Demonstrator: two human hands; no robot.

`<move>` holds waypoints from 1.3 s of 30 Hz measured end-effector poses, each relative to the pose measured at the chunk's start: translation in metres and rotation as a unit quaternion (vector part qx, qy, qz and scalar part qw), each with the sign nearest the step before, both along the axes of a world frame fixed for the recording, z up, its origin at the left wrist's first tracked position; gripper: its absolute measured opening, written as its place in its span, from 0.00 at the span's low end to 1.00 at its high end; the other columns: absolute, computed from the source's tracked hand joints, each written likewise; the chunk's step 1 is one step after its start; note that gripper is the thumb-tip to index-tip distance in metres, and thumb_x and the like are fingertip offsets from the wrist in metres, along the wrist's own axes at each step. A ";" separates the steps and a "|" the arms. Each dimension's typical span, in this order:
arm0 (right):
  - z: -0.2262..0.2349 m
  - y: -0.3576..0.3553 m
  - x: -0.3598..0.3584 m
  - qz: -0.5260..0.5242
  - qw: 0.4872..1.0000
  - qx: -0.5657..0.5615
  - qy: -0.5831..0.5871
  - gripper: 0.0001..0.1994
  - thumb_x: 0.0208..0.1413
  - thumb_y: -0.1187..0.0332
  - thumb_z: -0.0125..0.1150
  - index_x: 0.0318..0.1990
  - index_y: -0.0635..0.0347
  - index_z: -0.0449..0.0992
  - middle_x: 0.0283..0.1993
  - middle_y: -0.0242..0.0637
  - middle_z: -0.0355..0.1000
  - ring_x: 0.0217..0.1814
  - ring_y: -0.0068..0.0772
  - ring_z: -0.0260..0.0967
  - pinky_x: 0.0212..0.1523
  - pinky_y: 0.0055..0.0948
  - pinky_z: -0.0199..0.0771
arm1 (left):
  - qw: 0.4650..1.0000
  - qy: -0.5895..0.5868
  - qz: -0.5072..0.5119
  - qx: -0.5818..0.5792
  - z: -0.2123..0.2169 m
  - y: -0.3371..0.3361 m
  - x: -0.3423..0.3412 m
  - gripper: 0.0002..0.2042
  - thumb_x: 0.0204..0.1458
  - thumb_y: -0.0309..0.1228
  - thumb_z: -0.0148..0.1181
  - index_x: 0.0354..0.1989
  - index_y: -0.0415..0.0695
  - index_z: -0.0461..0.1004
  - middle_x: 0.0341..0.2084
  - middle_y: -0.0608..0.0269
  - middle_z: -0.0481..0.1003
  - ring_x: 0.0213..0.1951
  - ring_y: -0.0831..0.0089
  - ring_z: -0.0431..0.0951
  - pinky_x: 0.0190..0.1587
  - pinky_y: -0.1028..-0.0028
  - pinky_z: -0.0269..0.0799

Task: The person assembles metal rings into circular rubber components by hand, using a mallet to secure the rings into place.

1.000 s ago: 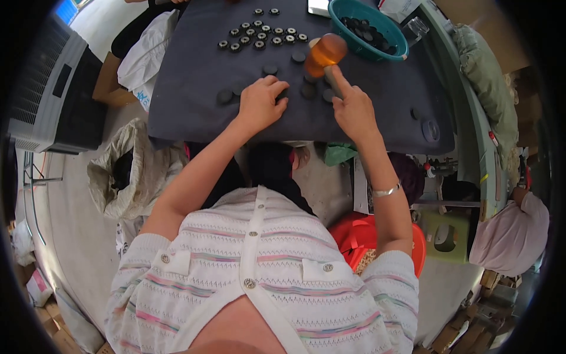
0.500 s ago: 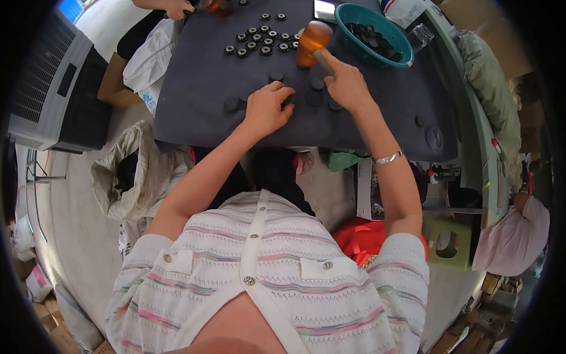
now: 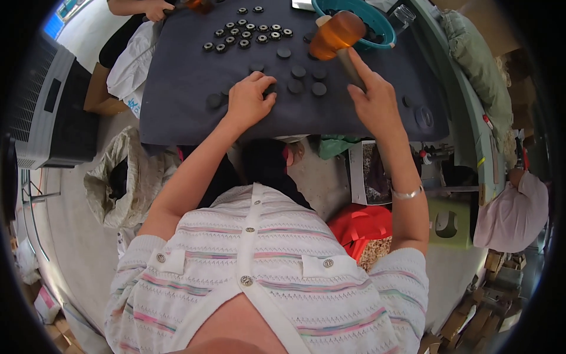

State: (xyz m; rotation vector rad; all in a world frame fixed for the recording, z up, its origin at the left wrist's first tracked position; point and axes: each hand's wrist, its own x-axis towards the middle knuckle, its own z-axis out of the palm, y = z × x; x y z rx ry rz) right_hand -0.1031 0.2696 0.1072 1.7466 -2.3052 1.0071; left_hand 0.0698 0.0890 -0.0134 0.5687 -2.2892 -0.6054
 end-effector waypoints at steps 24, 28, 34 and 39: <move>-0.033 0.024 0.017 -0.106 0.965 0.237 -0.029 0.35 0.47 0.82 0.57 0.66 0.47 0.62 0.48 0.49 0.73 0.50 0.43 0.72 0.54 0.27 0.66 | 1.000 -0.003 0.005 -0.005 -0.002 -0.001 -0.004 0.13 0.41 0.31 0.63 0.38 0.47 0.78 0.36 0.64 0.76 0.36 0.60 0.78 0.38 0.63 0.73; -0.038 0.014 -0.009 0.001 0.999 0.041 -0.015 0.37 0.47 0.78 0.59 0.67 0.37 0.59 0.30 0.49 0.68 0.35 0.52 0.69 0.40 0.40 0.69 | 1.000 -0.006 0.011 -0.007 -0.004 -0.001 -0.001 0.13 0.41 0.30 0.63 0.38 0.47 0.78 0.37 0.63 0.76 0.36 0.60 0.78 0.38 0.63 0.73; -0.050 -0.001 -0.019 -0.078 0.980 0.167 0.072 0.34 0.48 0.74 0.59 0.65 0.39 0.62 0.39 0.53 0.72 0.43 0.55 0.71 0.45 0.44 0.70 | 1.000 -0.004 0.007 0.004 -0.001 -0.001 -0.002 0.13 0.41 0.30 0.63 0.39 0.47 0.78 0.37 0.63 0.76 0.35 0.60 0.78 0.37 0.64 0.73; -0.051 -0.005 -0.038 -0.031 0.997 0.071 -0.009 0.34 0.48 0.74 0.59 0.65 0.40 0.62 0.37 0.50 0.72 0.41 0.52 0.72 0.44 0.44 0.70 | 1.000 -0.005 0.003 0.020 -0.002 0.000 -0.001 0.13 0.40 0.30 0.63 0.38 0.47 0.78 0.36 0.63 0.76 0.35 0.61 0.78 0.37 0.64 0.73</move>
